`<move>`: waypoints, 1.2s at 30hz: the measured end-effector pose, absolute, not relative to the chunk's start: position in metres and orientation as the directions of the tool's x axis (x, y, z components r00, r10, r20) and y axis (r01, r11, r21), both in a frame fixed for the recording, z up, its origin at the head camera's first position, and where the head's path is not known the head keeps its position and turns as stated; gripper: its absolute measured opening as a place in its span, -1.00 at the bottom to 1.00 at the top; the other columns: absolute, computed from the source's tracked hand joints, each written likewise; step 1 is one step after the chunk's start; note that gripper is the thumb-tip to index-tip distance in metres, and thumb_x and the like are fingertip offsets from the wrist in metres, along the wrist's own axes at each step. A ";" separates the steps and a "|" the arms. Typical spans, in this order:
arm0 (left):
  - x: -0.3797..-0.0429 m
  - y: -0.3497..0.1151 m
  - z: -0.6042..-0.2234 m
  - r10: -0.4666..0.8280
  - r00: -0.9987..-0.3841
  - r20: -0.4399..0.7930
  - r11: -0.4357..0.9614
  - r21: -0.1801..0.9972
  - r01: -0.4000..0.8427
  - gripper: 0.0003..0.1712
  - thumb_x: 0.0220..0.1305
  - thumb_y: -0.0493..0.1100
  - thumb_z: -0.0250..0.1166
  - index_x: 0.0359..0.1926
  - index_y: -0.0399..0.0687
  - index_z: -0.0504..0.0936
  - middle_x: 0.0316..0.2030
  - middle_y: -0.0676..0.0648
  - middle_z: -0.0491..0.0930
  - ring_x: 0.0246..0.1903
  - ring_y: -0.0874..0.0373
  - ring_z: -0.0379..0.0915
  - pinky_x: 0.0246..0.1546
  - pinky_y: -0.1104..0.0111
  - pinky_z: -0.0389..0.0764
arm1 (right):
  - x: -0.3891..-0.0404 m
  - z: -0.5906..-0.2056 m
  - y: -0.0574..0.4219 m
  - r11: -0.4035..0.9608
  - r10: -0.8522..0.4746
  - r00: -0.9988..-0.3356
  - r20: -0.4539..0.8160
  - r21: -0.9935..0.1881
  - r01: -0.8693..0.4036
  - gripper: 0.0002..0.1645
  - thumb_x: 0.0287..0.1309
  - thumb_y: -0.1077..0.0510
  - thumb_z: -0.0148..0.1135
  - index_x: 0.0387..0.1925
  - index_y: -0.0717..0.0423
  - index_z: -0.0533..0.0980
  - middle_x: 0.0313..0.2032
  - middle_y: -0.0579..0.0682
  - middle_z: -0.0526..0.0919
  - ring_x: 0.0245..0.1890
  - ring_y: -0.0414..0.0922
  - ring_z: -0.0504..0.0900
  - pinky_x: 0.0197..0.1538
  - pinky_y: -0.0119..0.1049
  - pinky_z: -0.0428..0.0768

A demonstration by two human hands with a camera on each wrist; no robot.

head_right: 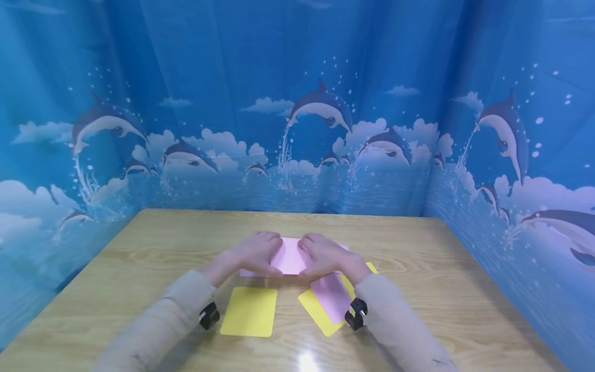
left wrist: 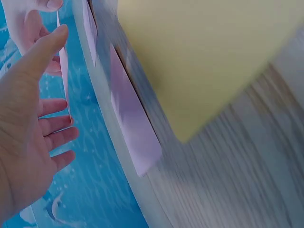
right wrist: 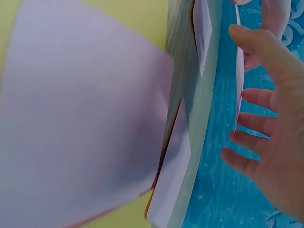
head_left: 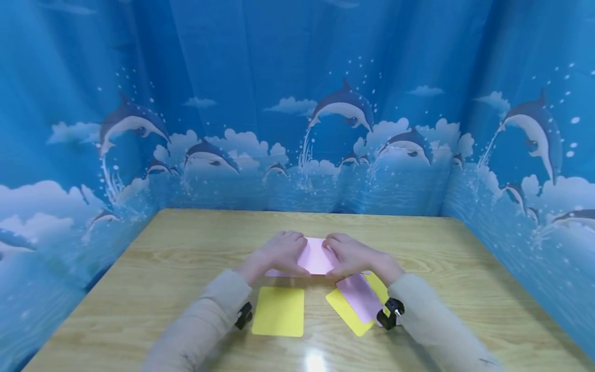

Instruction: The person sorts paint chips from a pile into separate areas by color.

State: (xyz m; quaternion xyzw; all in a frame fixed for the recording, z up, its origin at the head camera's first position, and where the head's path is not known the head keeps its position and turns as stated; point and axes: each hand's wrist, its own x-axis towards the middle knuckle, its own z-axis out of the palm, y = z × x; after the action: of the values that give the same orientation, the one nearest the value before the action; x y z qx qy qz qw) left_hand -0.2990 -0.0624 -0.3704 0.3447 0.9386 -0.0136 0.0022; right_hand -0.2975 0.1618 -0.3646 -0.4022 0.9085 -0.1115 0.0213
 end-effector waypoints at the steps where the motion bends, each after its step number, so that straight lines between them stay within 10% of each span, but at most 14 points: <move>1: -0.299 -0.066 -0.370 0.644 -0.765 -0.012 0.765 -0.006 0.644 -0.01 -0.07 0.48 0.19 0.18 -0.16 0.38 0.14 -0.10 0.39 0.17 0.02 0.24 0.22 0.14 0.19 | -0.298 -0.364 0.158 0.650 -0.736 -0.675 0.051 -0.224 -0.726 -0.15 -0.17 -0.16 0.36 0.11 0.24 0.36 0.11 0.15 0.38 0.13 0.05 0.34 0.15 -0.10 0.35; 36: -0.304 -0.127 -0.380 0.526 -0.840 -0.135 0.850 0.114 0.514 -0.03 -0.16 0.36 0.35 0.19 -0.14 0.38 0.15 -0.14 0.39 0.17 -0.05 0.24 0.21 0.08 0.18 | -0.315 -0.390 0.079 0.733 -0.677 -0.727 -0.117 -0.199 -0.651 -0.06 -0.12 -0.24 0.36 0.22 0.19 0.31 0.21 0.18 0.29 0.17 0.03 0.32 0.22 -0.15 0.29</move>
State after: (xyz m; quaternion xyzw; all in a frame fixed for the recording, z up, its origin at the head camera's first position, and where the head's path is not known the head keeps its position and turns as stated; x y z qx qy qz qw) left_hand -0.3037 -0.1274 -0.3800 0.2711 0.9585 0.0364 0.0809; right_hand -0.3152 0.0790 -0.3900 -0.3583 0.9263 -0.0723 0.0912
